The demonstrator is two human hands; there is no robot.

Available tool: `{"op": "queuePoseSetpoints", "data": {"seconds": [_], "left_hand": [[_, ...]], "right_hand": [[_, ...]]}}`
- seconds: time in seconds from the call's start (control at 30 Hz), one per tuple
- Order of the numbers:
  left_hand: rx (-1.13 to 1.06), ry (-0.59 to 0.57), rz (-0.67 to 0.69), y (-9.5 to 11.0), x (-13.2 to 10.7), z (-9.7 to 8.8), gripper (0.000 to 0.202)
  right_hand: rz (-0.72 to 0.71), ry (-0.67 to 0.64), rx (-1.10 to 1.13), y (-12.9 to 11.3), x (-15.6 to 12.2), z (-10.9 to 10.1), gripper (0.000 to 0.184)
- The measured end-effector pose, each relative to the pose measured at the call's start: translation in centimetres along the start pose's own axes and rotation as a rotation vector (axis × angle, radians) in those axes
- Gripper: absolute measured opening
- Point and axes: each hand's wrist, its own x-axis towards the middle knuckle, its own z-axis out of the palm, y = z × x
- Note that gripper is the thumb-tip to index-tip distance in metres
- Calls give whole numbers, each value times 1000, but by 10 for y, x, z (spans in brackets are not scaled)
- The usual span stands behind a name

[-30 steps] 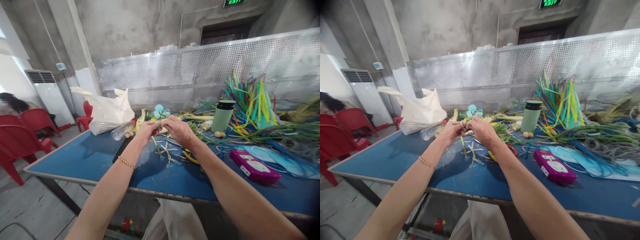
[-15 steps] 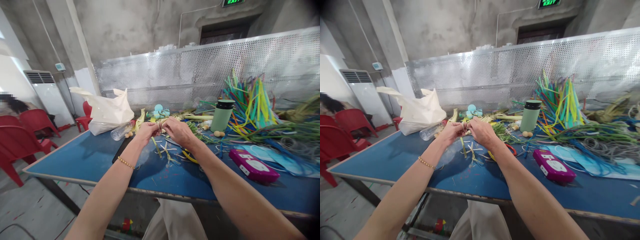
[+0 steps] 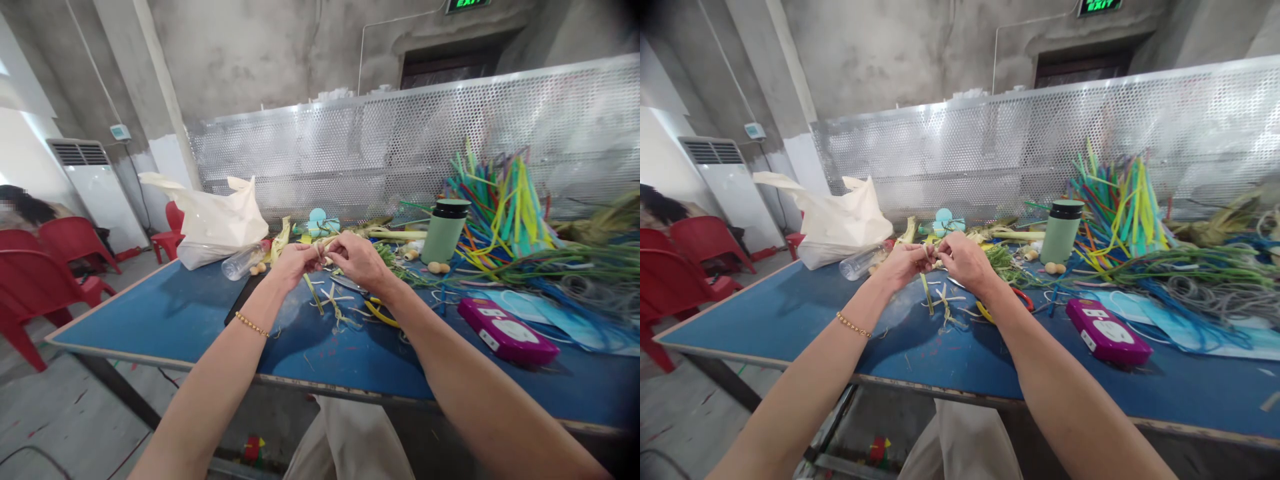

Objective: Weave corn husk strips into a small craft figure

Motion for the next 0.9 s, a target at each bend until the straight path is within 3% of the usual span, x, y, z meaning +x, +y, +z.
{"op": "queuePoseSetpoints", "data": {"seconds": [0.27,0.4,0.57,0.73,0.83,0.9], "left_hand": [[20,-89,-24,1,0,-1,23],[48,-81,14,-1,0,-1,23],[39,-94,4,-1,1,-1,23],[85,-63,13,-2,1,-1,20],[172,-44,7,-3,0,0,21],[216,-60,-5,-3,-1,0,20]], "right_hand": [[92,-31,155,3,4,-3,6],[206,-78,323,4,4,-2,5],[229,-87,356,5,4,-1,8],[145,-21,306,2,4,-1,40],[44,-21,276,-2,4,-3,20],[68,-4,276,-4,5,-6,13]]}}
